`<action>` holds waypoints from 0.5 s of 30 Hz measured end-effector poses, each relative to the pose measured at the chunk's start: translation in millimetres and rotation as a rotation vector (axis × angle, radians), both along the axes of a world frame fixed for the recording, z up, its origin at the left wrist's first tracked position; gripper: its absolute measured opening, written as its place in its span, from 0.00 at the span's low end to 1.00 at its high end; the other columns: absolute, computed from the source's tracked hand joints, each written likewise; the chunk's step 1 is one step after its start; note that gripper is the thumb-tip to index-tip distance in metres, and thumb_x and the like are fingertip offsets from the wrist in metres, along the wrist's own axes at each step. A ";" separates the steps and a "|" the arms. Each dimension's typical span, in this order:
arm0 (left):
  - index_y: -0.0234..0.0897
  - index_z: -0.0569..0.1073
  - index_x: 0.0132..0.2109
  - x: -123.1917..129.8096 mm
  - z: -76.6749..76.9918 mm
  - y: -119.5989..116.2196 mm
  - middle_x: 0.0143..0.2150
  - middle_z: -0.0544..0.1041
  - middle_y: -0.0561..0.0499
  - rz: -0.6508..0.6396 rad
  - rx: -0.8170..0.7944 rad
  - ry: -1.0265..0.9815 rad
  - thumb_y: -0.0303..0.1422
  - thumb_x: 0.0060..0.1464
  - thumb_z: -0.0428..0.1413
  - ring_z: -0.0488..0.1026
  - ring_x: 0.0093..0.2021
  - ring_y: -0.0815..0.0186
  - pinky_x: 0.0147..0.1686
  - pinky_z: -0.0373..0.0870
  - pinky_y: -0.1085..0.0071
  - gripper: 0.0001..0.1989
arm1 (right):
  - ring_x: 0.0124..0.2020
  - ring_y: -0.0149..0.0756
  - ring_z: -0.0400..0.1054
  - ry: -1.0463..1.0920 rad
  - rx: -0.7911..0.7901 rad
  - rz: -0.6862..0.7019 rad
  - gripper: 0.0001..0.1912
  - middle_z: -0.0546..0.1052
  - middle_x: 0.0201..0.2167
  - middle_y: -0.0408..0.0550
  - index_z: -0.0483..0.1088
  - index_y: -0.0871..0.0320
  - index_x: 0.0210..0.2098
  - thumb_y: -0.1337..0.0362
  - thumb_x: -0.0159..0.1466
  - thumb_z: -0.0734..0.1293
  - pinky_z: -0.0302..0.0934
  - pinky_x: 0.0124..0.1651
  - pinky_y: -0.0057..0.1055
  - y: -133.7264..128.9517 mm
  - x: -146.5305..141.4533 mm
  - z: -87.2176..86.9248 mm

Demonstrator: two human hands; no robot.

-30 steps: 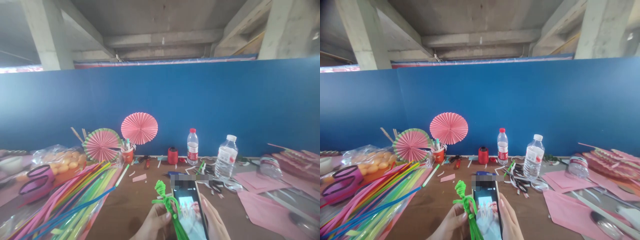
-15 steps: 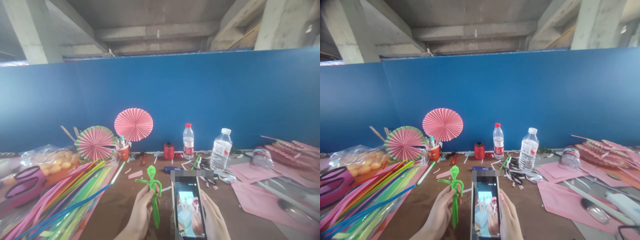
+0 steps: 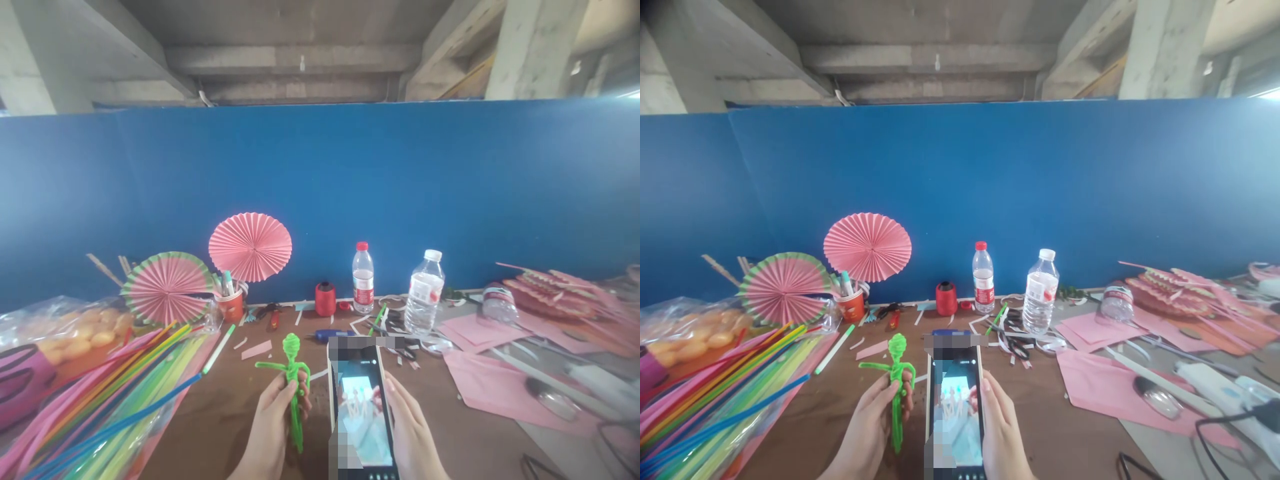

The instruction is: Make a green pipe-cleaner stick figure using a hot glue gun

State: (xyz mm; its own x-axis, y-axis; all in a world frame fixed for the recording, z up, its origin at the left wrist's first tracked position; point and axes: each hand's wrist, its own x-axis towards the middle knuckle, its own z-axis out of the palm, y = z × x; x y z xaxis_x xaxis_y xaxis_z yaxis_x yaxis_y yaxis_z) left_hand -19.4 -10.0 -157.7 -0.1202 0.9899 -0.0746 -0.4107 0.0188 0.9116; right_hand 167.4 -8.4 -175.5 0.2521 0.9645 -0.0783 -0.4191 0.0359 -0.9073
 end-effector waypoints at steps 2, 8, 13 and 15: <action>0.35 0.73 0.38 0.6 0.2 0.0 0.26 0.70 0.52 -0.001 -0.013 0.003 0.35 0.47 0.56 0.66 0.25 0.70 0.25 0.63 0.75 0.11 | 0.36 0.40 0.70 -0.024 0.023 -0.011 0.21 0.77 0.31 0.46 0.73 0.58 0.36 0.50 0.49 0.67 0.65 0.35 0.27 1.2 0.9 -2.0; 0.34 0.74 0.39 1.1 -1.8 0.2 0.26 0.70 0.51 0.004 -0.003 0.025 0.35 0.46 0.56 0.67 0.25 0.69 0.24 0.62 0.74 0.13 | 0.37 0.40 0.70 -0.028 0.006 0.006 0.22 0.77 0.34 0.46 0.73 0.59 0.37 0.49 0.49 0.67 0.65 0.34 0.28 -3.4 0.3 7.0; 0.34 0.74 0.38 2.1 -0.6 -1.8 0.26 0.71 0.51 -0.017 0.007 0.036 0.35 0.47 0.56 0.66 0.25 0.70 0.24 0.62 0.75 0.12 | 0.35 0.40 0.70 0.037 -0.032 -0.051 0.21 0.77 0.31 0.46 0.73 0.58 0.35 0.50 0.46 0.69 0.65 0.31 0.27 -4.8 -2.2 9.9; 0.34 0.73 0.38 2.2 -0.5 -2.4 0.26 0.71 0.51 -0.025 0.001 0.034 0.35 0.48 0.55 0.66 0.25 0.70 0.24 0.61 0.75 0.11 | 0.34 0.40 0.71 0.038 -0.031 -0.012 0.21 0.77 0.31 0.46 0.72 0.58 0.35 0.51 0.48 0.68 0.66 0.31 0.27 -5.1 -2.2 10.0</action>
